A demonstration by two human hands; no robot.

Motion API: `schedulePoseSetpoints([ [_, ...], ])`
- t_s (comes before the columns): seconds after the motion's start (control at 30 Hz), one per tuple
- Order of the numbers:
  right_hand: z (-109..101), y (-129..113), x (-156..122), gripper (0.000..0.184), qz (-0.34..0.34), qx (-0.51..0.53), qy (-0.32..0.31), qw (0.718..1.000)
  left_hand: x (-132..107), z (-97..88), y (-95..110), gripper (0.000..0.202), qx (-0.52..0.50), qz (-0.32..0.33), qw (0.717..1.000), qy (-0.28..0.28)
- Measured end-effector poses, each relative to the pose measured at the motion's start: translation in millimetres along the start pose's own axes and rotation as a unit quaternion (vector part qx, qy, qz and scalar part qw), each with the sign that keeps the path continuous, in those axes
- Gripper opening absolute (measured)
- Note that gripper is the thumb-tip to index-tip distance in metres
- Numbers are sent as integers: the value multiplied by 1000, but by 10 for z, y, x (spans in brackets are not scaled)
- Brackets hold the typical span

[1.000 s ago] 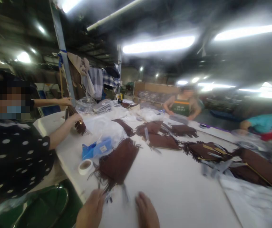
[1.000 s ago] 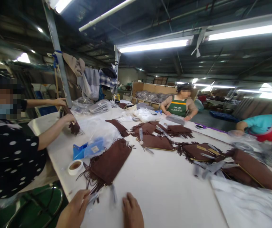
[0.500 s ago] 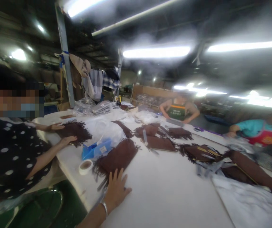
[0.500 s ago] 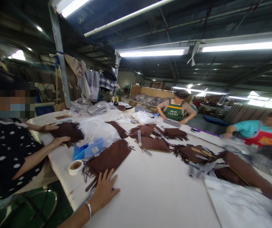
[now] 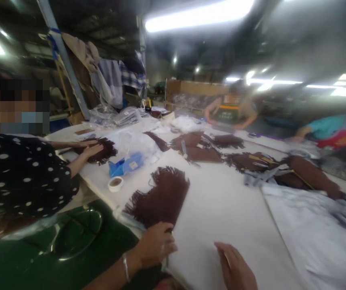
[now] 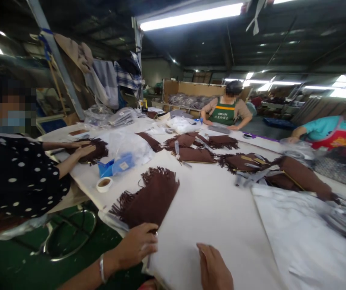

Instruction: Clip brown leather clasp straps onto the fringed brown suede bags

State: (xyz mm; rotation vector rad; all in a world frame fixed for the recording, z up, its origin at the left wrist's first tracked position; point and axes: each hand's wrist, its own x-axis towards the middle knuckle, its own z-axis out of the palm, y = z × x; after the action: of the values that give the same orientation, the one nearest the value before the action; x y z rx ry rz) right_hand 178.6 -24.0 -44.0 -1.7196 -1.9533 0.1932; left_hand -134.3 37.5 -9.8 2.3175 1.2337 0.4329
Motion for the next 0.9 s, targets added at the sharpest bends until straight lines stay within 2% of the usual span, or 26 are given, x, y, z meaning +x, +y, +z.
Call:
schedulePoseSetpoints([
  [0.03, -1, -104, 138, 32, -11, -4, -10, 1000, -87, 5, 28, 27, -18, 6, 1000, -7],
  [0.13, 12, -440, 528, 55, -126, -19, -96, 987, -324, 53, 43, 27, -46, 9, 999, 7],
  [0.2, 44, -568, 670, 67, -192, -17, -168, 967, -448, 106, 35, 43, -31, 30, 999, -9],
  [0.27, 83, -563, 694, 68, -213, -12, -205, 955, -512, 157, 37, 59, -1, 51, 998, -48],
  [0.37, 93, -359, 608, 57, -169, -29, -190, 967, -440, 208, 56, 63, 7, 68, 995, -69],
  [0.47, 16, -151, 471, 48, -100, -62, -164, 979, -199, 208, 81, 64, -28, 97, 991, -93],
  [0.53, -36, -149, 329, 37, -57, -76, -150, 984, -23, 182, 100, 70, -58, 109, 984, -126],
  [0.6, -27, -302, 144, 25, -30, -63, -135, 988, 110, 146, 114, 69, -88, 116, 977, -155],
  [0.7, 145, -739, -113, 7, -20, -5, -131, 991, 211, 96, 110, 67, -125, 118, 970, -174],
  [0.73, 229, -899, -163, 8, -14, 4, -137, 990, 226, 84, 101, 65, -135, 116, 969, -174],
  [0.83, 458, -1286, -171, 28, 29, -8, -149, 988, 253, 73, 54, 53, -154, 108, 970, -154],
  [0.9, 535, -1419, -99, 26, 58, -26, -159, 985, 276, 100, 14, 46, -152, 96, 976, -121],
])
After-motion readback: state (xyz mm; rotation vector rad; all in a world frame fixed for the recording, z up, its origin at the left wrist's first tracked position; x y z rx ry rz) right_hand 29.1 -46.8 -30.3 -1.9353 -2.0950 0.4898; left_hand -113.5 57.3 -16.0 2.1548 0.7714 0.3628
